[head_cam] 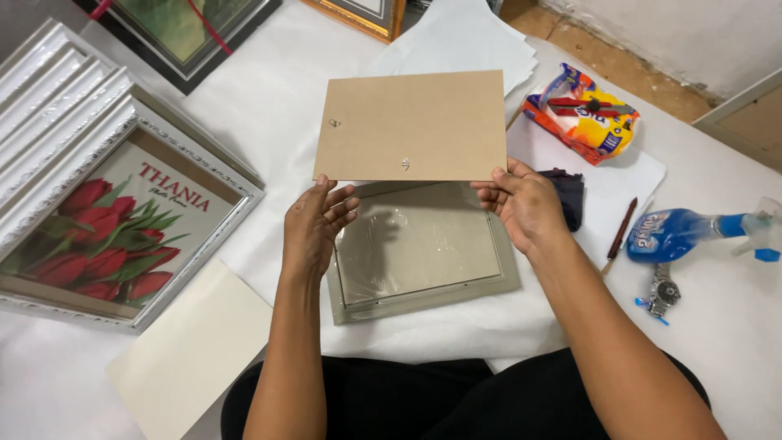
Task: Cleaning and preparing a picture frame for assembly using a brush and cloth
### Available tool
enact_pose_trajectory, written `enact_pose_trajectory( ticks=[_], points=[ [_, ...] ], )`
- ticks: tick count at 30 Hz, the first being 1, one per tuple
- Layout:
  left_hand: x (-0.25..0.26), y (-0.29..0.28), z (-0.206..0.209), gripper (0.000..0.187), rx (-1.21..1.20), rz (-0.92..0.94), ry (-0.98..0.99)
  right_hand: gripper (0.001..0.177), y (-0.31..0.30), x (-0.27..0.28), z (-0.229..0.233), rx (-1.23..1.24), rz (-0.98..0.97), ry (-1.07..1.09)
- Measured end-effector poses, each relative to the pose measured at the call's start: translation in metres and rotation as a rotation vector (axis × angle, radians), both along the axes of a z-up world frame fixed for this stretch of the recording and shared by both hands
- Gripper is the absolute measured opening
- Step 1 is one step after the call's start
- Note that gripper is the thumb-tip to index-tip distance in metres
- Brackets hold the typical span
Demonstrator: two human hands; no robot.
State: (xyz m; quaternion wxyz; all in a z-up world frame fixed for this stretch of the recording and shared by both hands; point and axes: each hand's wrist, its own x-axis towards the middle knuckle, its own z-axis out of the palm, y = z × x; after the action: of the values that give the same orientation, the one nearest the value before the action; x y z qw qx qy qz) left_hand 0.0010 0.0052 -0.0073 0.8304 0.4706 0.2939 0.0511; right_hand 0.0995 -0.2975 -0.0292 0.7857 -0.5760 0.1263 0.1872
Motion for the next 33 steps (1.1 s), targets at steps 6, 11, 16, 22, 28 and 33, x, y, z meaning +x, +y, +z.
enact_pose_trajectory(
  ticks=[6, 11, 16, 22, 28, 33],
  points=[
    [0.005, 0.013, -0.047, 0.031, -0.113, 0.128, -0.069, 0.037, 0.019, -0.005, 0.006, -0.001, 0.112, 0.016],
    [0.027, 0.032, -0.069, 0.025, -0.106, 0.29, -0.105, 0.059, 0.032, -0.017, 0.041, -0.105, 0.195, -0.012],
    [0.081, 0.075, -0.118, 0.027, -0.065, 0.345, -0.125, 0.038, 0.031, -0.02, 0.034, -0.336, 0.296, 0.001],
    [0.111, 0.105, -0.156, 0.022, -0.184, 0.394, -0.06, 0.034, 0.008, -0.008, 0.039, -0.89, 0.507, -0.168],
    [0.081, 0.09, -0.123, 0.068, 0.002, 0.301, 0.046, 0.039, -0.029, 0.014, 0.022, -1.244, 0.54, -0.262],
    [-0.001, 0.018, -0.007, 0.075, 0.583, -0.006, 0.123, 0.038, -0.028, 0.012, 0.026, -1.279, 0.544, -0.275]
  ],
)
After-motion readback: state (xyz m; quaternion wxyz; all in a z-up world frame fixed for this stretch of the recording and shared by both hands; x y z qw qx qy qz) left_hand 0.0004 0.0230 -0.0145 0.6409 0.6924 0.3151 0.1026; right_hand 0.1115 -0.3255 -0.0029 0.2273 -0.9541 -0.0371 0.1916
